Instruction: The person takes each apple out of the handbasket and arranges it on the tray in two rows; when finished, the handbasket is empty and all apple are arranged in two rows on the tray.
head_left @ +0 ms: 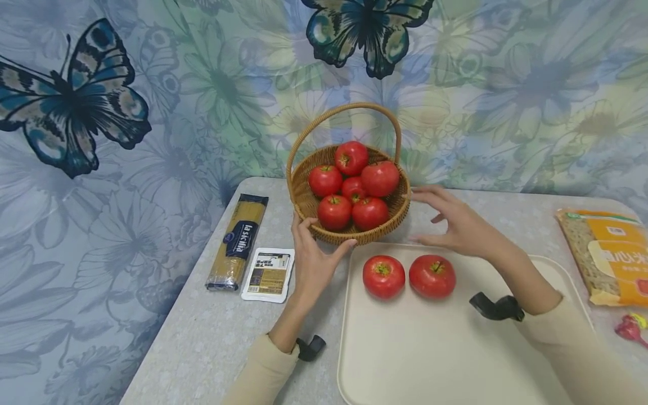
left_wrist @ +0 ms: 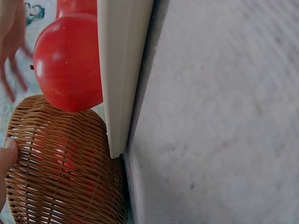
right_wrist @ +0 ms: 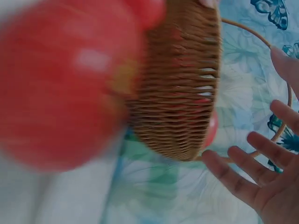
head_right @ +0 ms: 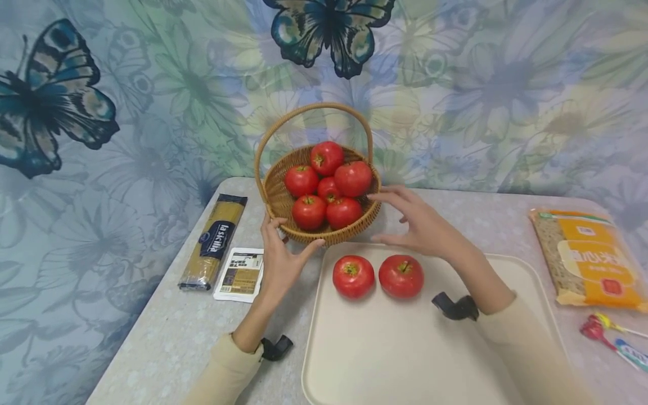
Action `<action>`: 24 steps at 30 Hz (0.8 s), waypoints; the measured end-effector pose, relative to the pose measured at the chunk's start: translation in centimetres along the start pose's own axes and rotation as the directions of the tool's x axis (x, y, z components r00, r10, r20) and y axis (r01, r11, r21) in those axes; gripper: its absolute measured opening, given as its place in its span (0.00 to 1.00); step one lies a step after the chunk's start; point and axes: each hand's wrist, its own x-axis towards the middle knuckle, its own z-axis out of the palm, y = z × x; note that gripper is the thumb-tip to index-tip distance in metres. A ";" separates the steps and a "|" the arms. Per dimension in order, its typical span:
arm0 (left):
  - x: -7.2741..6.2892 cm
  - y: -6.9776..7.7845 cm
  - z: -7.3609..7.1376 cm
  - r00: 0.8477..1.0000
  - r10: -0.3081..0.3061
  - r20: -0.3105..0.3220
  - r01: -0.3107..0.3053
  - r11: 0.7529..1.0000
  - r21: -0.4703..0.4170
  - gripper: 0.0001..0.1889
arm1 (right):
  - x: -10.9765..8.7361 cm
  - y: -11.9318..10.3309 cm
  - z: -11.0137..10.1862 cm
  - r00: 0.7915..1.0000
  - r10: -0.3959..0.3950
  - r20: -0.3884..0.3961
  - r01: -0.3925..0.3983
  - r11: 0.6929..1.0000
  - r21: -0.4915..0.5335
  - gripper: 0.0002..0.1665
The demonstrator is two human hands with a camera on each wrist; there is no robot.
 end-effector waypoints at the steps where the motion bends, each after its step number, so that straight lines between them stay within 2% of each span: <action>1: 0.0 0.0 -0.1 1.000 -0.002 -0.001 0.002 1.000 0.000 0.46 | 1.3 -0.2 -0.2 1.000 0.000 -0.010 0.000 1.000 0.012 0.44; 6: 0.1 0.0 -0.2 1.000 -0.008 0.007 0.008 1.000 0.001 0.46 | 7.1 -0.1 0.0 0.994 0.081 -0.067 -0.077 0.995 0.061 0.43; 10: 0.0 0.0 -0.2 1.000 -0.009 0.021 0.009 1.000 0.002 0.45 | 9.9 0.4 1.1 0.979 0.169 -0.112 -0.166 0.986 0.033 0.45; 14: 0.0 0.1 -0.1 1.000 0.009 0.007 -0.009 1.000 0.006 0.44 | 11.3 1.2 2.1 0.965 0.237 -0.115 -0.236 0.971 0.020 0.47; 18: 0.0 0.0 -0.1 1.000 0.023 0.004 -0.023 1.000 0.020 0.44 | 12.0 1.9 2.9 0.948 0.294 -0.119 -0.298 0.955 -0.014 0.48; 24: 0.0 -0.2 -0.1 1.000 0.011 0.015 -0.011 0.999 0.039 0.44 | 12.4 2.3 3.8 0.938 0.310 -0.154 -0.323 0.944 -0.068 0.46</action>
